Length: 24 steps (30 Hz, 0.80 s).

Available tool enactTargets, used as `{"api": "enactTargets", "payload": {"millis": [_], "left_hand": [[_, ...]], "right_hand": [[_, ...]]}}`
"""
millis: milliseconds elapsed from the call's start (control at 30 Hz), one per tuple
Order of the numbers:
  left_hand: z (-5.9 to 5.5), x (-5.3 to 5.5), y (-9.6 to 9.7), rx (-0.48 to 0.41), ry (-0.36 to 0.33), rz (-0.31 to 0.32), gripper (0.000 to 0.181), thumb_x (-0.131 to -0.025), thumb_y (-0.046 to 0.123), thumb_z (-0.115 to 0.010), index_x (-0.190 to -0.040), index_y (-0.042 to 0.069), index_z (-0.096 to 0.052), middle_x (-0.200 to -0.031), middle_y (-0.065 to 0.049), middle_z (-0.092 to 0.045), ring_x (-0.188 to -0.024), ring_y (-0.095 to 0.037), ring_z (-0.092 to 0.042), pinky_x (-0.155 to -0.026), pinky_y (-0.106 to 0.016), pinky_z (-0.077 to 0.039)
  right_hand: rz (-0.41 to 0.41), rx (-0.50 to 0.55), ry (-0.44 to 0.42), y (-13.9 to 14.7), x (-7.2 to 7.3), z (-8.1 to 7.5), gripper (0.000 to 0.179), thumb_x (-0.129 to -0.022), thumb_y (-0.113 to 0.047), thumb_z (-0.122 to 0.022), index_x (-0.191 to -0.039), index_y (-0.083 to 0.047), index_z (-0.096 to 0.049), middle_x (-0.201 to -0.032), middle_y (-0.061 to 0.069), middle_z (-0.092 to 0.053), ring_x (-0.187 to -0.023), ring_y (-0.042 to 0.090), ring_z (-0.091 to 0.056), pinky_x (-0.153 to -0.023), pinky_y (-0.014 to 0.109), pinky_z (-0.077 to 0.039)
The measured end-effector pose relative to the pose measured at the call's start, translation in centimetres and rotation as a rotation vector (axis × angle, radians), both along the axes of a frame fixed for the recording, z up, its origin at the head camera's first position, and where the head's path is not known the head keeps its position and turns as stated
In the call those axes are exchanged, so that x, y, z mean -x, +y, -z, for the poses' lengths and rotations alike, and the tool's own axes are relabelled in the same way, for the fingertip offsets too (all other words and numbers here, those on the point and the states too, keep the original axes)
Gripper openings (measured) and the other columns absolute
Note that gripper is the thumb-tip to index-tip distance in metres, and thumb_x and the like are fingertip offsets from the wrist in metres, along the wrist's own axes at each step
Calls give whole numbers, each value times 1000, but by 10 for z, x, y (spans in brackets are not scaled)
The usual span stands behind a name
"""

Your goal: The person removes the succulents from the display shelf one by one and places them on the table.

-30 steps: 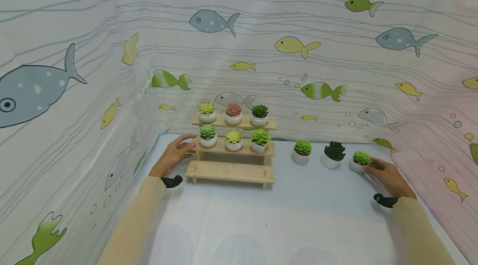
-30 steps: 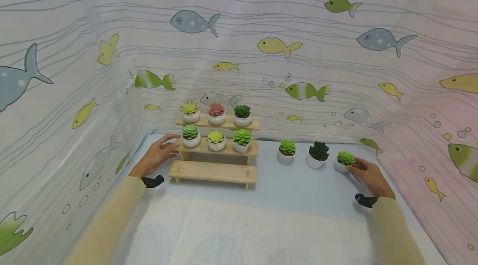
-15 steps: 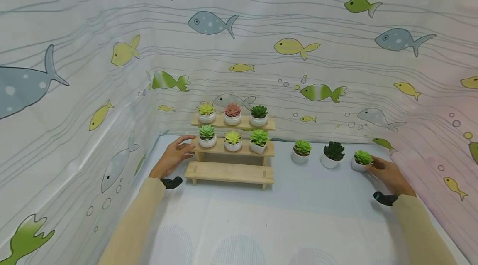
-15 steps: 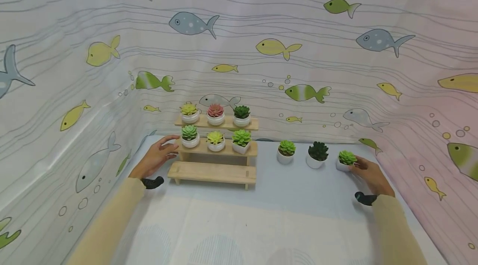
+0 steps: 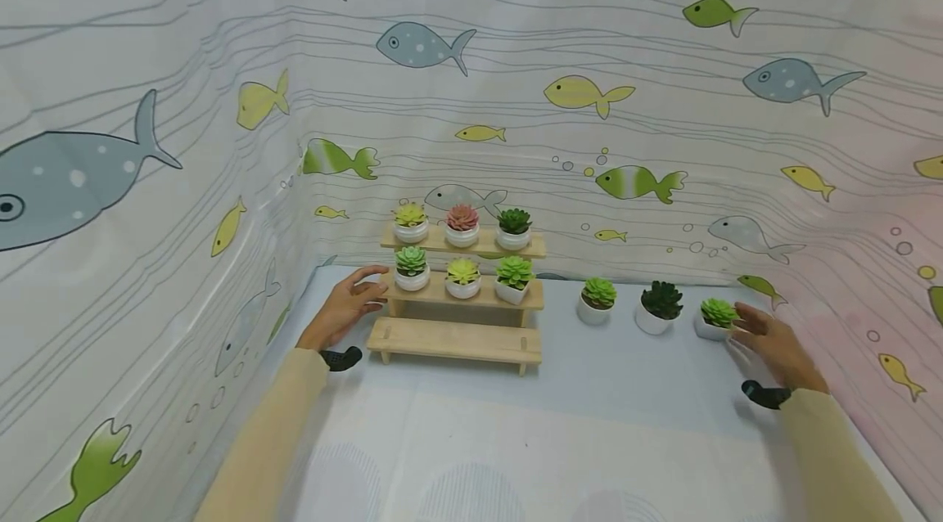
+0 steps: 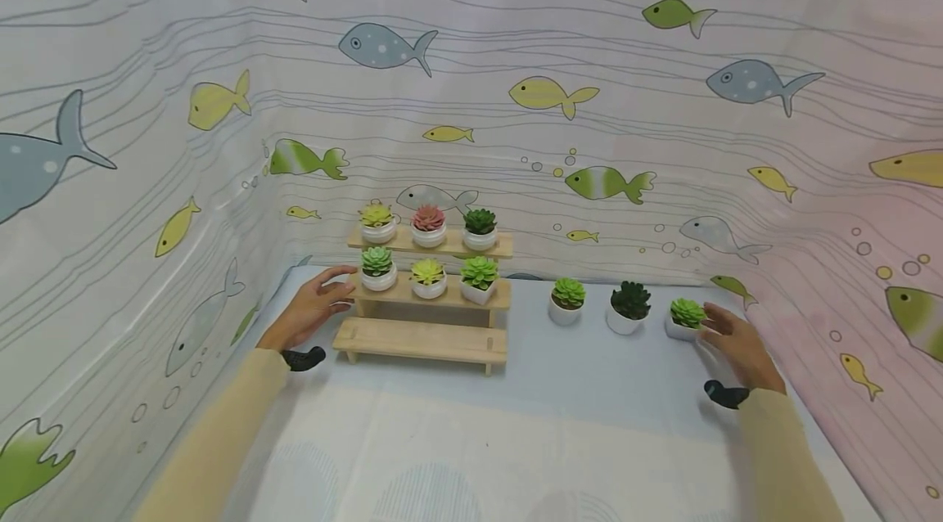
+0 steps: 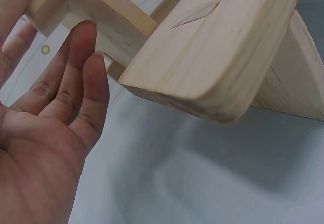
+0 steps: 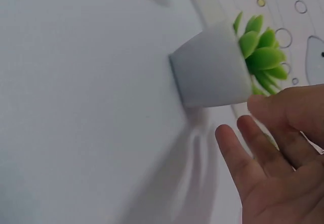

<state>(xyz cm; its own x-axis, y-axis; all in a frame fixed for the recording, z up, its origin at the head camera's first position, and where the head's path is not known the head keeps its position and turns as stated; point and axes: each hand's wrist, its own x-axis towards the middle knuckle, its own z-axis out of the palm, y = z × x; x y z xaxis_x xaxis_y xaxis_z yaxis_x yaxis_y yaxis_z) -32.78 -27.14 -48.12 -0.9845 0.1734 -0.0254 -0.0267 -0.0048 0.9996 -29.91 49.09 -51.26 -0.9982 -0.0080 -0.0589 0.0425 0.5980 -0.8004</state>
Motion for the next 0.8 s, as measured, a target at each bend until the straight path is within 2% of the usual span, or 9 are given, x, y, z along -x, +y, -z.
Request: {"api": "enactTargets", "payload": {"millis": [100, 167, 300, 367, 467, 533, 633, 700, 800], "left_hand": [[-1, 0, 0, -1, -1, 0, 53, -102, 19, -69, -150, 10, -47, -116, -10, -64, -104, -24, -65, -111, -65, -35], [0, 1, 0, 0, 3, 1, 53, -102, 19, -69, -150, 10, -47, -116, -10, -64, -104, -24, -66, -111, -65, -36], [4, 4, 0, 10, 14, 0, 54, -103, 19, -68, -151, 10, -46, -115, -9, -65, -104, -24, -66, -109, -62, -40], [8, 7, -2, 20, 21, -1, 54, -103, 20, -67, -152, 10, -45, -115, -8, -65, -104, -23, -65, -108, -60, -42], [15, 12, -4, 34, 24, -9, 54, -103, 23, -67, -152, 13, -46, -116, -7, -65, -105, -23, -65, -105, -54, -47], [18, 14, -5, 41, 26, -14, 53, -103, 25, -68, -151, 15, -48, -117, -7, -65, -106, -23, -66, -104, -52, -48], [20, 15, -6, 53, 37, -14, 53, -102, 28, -69, -150, 17, -49, -119, -9, -65, -107, -24, -65, -103, -53, -48], [21, 15, -6, 60, 47, -13, 54, -101, 30, -70, -149, 17, -50, -120, -10, -65, -107, -25, -65, -103, -53, -48], [20, 14, -7, 64, 56, -10, 55, -100, 32, -71, -148, 17, -50, -121, -10, -65, -107, -26, -66, -102, -51, -50]], "right_hand": [[-8, -9, 63, -2, -5, -9, 67, -109, -14, -54, -162, 4, -16, -157, 37, -30, -138, 50, -36, -97, 31, -54], [15, 14, 101, -5, -7, -14, 66, -109, -14, -54, -162, 2, -19, -155, 36, -32, -133, 38, -45, -87, 15, -52], [105, 33, 153, -13, -8, -27, 65, -108, -24, -56, -163, -6, -27, -150, 29, -40, -114, 5, -49, -82, 10, -48], [159, 15, 170, -20, -8, -35, 65, -107, -31, -57, -162, -8, -31, -148, 23, -44, -109, -3, -46, -84, 15, -47], [224, -6, 193, -32, -7, -46, 64, -106, -37, -58, -160, -10, -36, -145, 18, -48, -110, 0, -47, -95, 31, -47], [244, -8, 213, -42, -7, -53, 64, -106, -37, -58, -159, -9, -37, -145, 18, -49, -115, 9, -49, -102, 45, -45], [250, -9, 244, -57, -7, -64, 63, -106, -37, -58, -159, -10, -37, -146, 21, -48, -124, 23, -48, -108, 57, -40], [243, -8, 260, -67, -7, -71, 63, -106, -37, -58, -159, -10, -37, -147, 22, -47, -128, 29, -45, -110, 57, -40], [224, -21, 292, -81, -7, -81, 63, -105, -36, -60, -158, -9, -39, -146, 22, -49, -125, 24, -48, -108, 37, -45]]}}
